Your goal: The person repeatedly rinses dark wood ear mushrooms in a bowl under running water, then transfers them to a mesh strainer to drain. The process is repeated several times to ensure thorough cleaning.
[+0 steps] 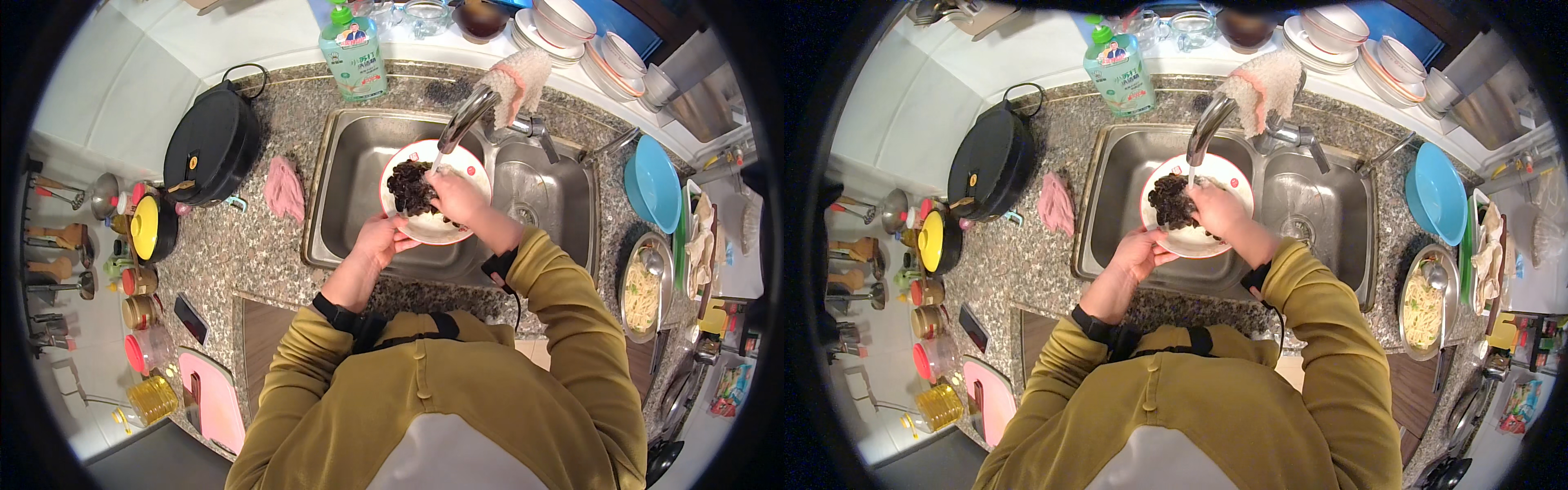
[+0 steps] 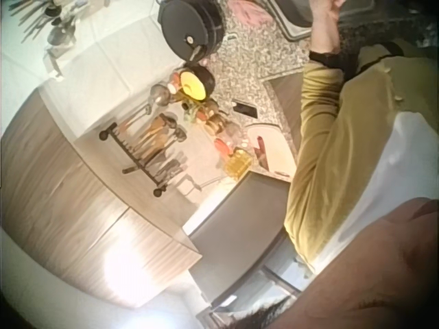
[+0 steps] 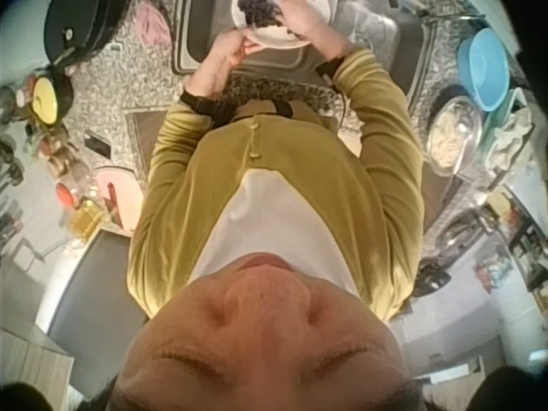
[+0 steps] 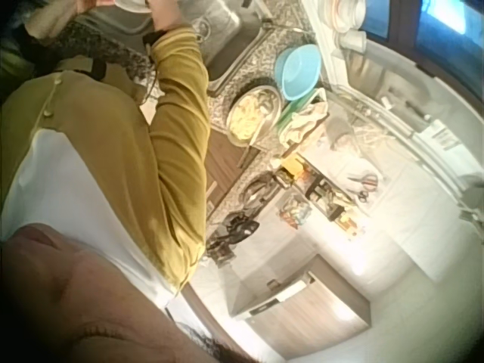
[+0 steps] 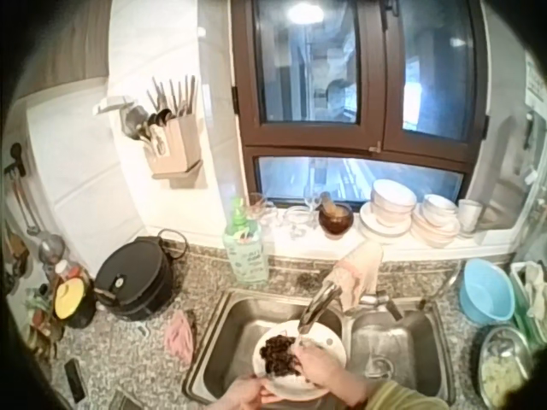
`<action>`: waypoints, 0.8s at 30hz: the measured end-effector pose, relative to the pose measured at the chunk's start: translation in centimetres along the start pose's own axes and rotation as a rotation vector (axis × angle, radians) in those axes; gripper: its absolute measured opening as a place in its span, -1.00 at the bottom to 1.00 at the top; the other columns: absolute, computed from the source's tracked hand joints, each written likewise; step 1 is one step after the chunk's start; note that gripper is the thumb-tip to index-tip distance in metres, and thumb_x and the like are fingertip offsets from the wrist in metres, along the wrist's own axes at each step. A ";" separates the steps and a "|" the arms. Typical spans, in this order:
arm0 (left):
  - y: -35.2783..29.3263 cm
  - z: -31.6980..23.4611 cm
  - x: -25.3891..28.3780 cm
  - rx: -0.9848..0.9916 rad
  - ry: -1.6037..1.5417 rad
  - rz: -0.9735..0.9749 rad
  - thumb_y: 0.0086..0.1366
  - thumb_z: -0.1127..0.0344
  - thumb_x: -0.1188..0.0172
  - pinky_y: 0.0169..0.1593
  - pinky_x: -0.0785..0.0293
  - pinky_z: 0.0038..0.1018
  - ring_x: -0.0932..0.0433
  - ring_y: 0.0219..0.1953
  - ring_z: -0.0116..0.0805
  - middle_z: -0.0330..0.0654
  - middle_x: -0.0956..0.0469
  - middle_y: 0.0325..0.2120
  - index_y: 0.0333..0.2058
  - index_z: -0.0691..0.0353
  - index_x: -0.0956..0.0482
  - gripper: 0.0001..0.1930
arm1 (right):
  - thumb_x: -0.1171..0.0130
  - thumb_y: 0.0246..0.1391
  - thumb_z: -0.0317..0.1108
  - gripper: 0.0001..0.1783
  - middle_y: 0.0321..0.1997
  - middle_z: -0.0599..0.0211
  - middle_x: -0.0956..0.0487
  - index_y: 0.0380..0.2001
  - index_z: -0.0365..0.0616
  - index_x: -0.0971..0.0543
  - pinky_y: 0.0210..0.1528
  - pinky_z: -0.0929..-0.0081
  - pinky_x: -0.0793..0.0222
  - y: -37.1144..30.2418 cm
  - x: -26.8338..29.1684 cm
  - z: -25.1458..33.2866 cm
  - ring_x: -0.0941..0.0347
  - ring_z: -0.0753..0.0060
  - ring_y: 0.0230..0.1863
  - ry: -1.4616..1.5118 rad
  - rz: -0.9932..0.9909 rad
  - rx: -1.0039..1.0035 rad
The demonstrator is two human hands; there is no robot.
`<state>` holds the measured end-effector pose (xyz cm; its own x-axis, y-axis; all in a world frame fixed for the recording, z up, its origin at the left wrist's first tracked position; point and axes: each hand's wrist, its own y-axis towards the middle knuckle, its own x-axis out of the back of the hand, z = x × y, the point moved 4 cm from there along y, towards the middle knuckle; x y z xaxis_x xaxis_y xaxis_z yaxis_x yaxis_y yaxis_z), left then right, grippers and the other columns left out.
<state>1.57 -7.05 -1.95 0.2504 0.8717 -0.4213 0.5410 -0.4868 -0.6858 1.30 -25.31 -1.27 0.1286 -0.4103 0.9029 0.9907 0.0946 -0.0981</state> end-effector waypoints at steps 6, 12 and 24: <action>0.2 -0.5 0.3 -0.024 0.016 0.025 0.25 0.45 -0.11 -0.13 -0.65 -0.25 -0.65 -0.18 -0.20 -0.07 -0.58 -0.15 0.03 0.29 -0.35 -0.63 | -0.37 -0.16 -0.02 -0.26 0.14 -0.07 -0.31 0.08 -0.07 -0.37 0.19 0.17 -0.31 -1.0 3.8 1.3 -0.37 -0.12 0.12 0.102 -0.071 -0.050; 0.2 -0.3 -0.5 -0.008 0.065 0.011 0.25 0.45 -0.10 -0.15 -0.64 -0.27 -0.65 -0.22 -0.22 -0.11 -0.59 -0.17 0.01 0.28 -0.37 -0.66 | -0.32 -0.13 -0.16 -0.37 0.16 -0.05 -0.33 0.07 0.06 -0.41 0.09 0.10 -0.41 0.3 2.5 5.1 -0.35 -0.19 0.11 -0.117 -0.106 0.037; -1.0 -2.2 -0.3 -0.046 -0.007 0.064 0.23 0.49 -0.13 -0.13 -0.66 -0.20 -0.65 -0.21 -0.18 -0.03 -0.57 -0.18 0.00 0.35 -0.35 -0.64 | -0.22 -0.03 0.09 -0.21 0.39 0.09 -0.15 0.29 0.27 -0.27 0.13 -0.07 -0.29 -3.6 5.1 4.6 -0.11 -0.22 0.32 -0.292 -0.169 0.188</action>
<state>2.74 -6.69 0.19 0.2801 0.8385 -0.4674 0.5606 -0.5381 -0.6294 -1.85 -23.54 5.65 -0.0812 -0.1615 0.9835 0.9677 0.2237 0.1167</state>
